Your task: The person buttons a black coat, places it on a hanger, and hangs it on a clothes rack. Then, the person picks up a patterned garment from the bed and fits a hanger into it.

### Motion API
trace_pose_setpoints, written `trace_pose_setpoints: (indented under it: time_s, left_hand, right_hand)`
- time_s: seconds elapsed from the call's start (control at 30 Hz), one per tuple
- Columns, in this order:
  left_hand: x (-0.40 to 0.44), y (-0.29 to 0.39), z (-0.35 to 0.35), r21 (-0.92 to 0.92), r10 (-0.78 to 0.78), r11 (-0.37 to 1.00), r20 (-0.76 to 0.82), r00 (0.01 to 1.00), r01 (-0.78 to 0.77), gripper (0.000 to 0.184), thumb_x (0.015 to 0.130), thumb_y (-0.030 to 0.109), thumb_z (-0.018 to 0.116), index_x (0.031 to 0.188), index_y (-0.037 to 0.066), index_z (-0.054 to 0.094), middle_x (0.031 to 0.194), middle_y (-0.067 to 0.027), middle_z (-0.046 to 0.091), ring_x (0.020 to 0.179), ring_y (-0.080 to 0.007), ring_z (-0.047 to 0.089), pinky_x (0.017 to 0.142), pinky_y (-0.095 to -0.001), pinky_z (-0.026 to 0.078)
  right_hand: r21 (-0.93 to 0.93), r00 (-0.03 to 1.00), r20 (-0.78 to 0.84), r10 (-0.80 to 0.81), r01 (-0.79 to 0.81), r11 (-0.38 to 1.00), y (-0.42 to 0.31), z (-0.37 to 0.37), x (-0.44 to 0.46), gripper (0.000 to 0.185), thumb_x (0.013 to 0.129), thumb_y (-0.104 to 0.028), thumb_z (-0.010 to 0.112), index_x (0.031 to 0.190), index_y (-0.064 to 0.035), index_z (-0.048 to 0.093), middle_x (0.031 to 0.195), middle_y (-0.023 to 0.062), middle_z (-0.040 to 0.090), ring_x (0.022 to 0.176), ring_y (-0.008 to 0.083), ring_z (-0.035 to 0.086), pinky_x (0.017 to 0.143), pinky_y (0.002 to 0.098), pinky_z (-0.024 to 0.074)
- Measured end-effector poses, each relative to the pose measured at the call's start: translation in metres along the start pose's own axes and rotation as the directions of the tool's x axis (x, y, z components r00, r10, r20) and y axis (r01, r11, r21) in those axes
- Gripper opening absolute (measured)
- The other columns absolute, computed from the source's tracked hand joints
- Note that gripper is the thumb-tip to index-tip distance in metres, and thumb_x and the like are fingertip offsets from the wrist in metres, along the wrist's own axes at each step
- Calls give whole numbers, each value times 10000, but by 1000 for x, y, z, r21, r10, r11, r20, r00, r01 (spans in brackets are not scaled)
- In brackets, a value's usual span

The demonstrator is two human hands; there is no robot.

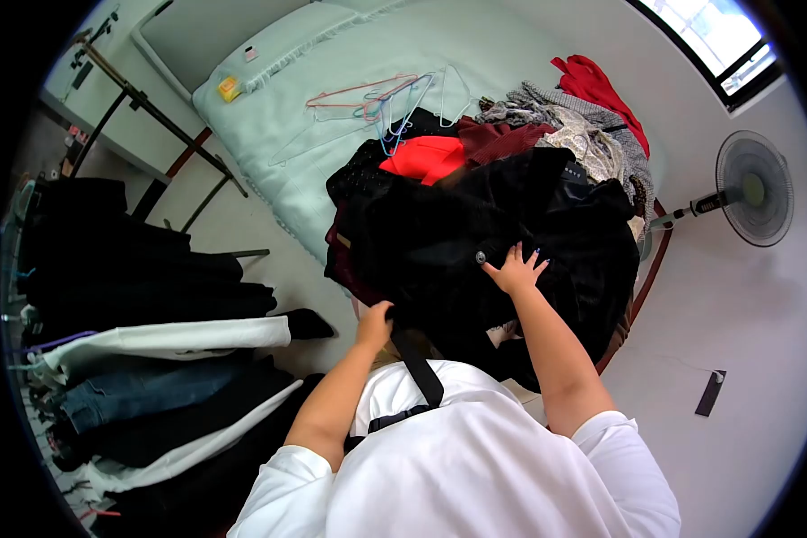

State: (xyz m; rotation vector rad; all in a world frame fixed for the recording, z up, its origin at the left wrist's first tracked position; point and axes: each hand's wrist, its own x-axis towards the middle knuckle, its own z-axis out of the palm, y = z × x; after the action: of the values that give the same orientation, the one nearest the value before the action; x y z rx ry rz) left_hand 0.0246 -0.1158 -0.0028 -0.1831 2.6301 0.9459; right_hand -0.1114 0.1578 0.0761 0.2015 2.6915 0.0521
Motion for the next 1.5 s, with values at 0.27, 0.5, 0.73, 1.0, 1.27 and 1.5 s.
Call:
trace_pose_setpoints:
  time_s: [0.27,0.5,0.73,1.0,1.27,1.5]
  left_hand:
    - [91,7,-163,-765,125,643,155,980,39,175,778,20,563,951,12,583,829,-28,605,729,-104,562,689,-225,450]
    - [125,-46,-168,-419,34,892,436,899,170,172,816,106,564,975,63,613,810,3,598,728,-77,530,670,-245,440]
    - [160,-25,-84,-350,25,936,168,985,36,551,779,142,592,1269,23,368,1224,-167,454,1096,-256,469,916,-325,379]
    - [214,-22,-74,-254,-297,885,336,894,390,605,818,438,481,1218,-13,432,1231,-228,417,1010,-348,492,872,-391,404]
    - [199,-13,-96,-625,-123,643,487,864,444,511,809,221,592,1216,-1,378,1116,-96,508,983,-202,525,764,-348,481]
    - [188,-37,-132,-836,-5,413,395,919,361,328,820,121,582,1115,56,455,1020,-36,555,910,-175,567,747,-336,505]
  right_hand:
    - [50,978,94,186,-192,980,-5,-9,21,807,807,-607,363,1380,-71,178,1456,42,118,1326,334,95,1031,563,-2]
    - [35,976,49,213,-214,976,-1,4,8,715,852,-523,367,1384,-89,170,1461,11,90,1335,295,84,1032,564,-3]
    - [16,969,62,239,-241,970,-1,0,1,711,850,-507,394,1385,-97,168,1462,2,86,1339,263,87,1032,565,6]
    - [-70,948,-314,57,-83,994,-11,5,-15,536,807,-238,503,1289,-52,361,1375,93,300,1274,288,260,1015,561,124]
    - [40,798,-351,-490,536,843,-83,-21,-28,376,674,-207,658,1004,-64,547,1046,79,531,1069,243,447,986,443,251]
    - [57,746,-398,-534,601,797,-51,-18,-14,217,658,-137,679,827,-97,548,776,42,538,854,218,494,835,362,339]
